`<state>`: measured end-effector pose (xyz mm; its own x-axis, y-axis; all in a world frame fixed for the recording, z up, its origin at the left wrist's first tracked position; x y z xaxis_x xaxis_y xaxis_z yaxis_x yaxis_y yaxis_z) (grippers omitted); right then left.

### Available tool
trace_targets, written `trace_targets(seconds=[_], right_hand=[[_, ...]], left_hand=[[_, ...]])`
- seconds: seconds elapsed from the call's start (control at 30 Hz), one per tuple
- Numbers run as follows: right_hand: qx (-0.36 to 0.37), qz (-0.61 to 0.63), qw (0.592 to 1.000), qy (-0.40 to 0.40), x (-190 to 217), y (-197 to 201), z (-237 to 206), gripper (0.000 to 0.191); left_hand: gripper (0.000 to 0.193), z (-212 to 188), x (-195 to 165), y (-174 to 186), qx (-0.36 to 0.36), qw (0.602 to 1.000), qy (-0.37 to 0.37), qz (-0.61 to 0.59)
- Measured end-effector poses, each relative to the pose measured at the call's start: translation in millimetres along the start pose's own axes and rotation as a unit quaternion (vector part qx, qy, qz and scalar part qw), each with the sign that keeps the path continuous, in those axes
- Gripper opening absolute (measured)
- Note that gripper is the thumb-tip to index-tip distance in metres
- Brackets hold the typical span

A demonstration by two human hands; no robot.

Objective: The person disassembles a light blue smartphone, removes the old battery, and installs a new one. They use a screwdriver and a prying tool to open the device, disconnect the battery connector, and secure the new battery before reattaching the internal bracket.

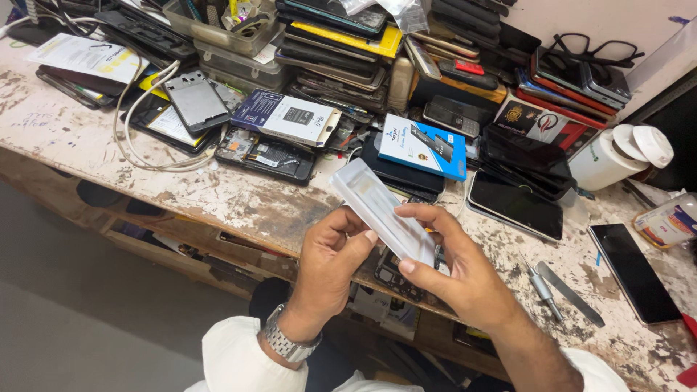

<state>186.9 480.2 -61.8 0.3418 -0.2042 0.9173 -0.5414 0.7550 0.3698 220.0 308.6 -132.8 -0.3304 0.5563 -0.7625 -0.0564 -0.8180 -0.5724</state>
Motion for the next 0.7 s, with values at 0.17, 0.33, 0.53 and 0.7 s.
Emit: trace_targets(seconds=[0.17, 0.33, 0.53, 0.7], right_hand=[[-0.001, 0.119, 0.99, -0.073, -9.0, -2.6, 2.9, 0.056], [-0.009, 0.086, 0.994, -0.064, -8.9, -3.3, 8.5, 0.053], [-0.02, 0.058, 0.998, -0.001, -8.3, -4.9, 14.9, 0.049], [-0.053, 0.026, 0.997, -0.053, -6.6, -11.0, 13.5, 0.055]], left_hand=[[0.015, 2.2, 2.6, 1.2, -0.009, 1.0, -0.029, -0.008], [0.014, 2.0, 7.7, 7.7, -0.02, 0.999, -0.033, -0.034], [0.011, 1.3, 8.2, 13.2, -0.021, 0.997, -0.038, -0.065], [0.013, 3.5, 1.0, 4.3, -0.032, 0.994, -0.028, -0.1]])
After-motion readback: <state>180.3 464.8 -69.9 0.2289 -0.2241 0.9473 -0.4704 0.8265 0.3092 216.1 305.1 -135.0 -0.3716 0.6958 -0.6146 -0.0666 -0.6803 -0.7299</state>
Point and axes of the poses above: each hand's wrist, its own z-axis towards the middle knuckle, its own y-axis out of the back of the hand, x = y × z, the point moved 3 cm from there along z, towards the middle knuckle, and after that the axes turned 1 degree about x, right-handed, at the moved point
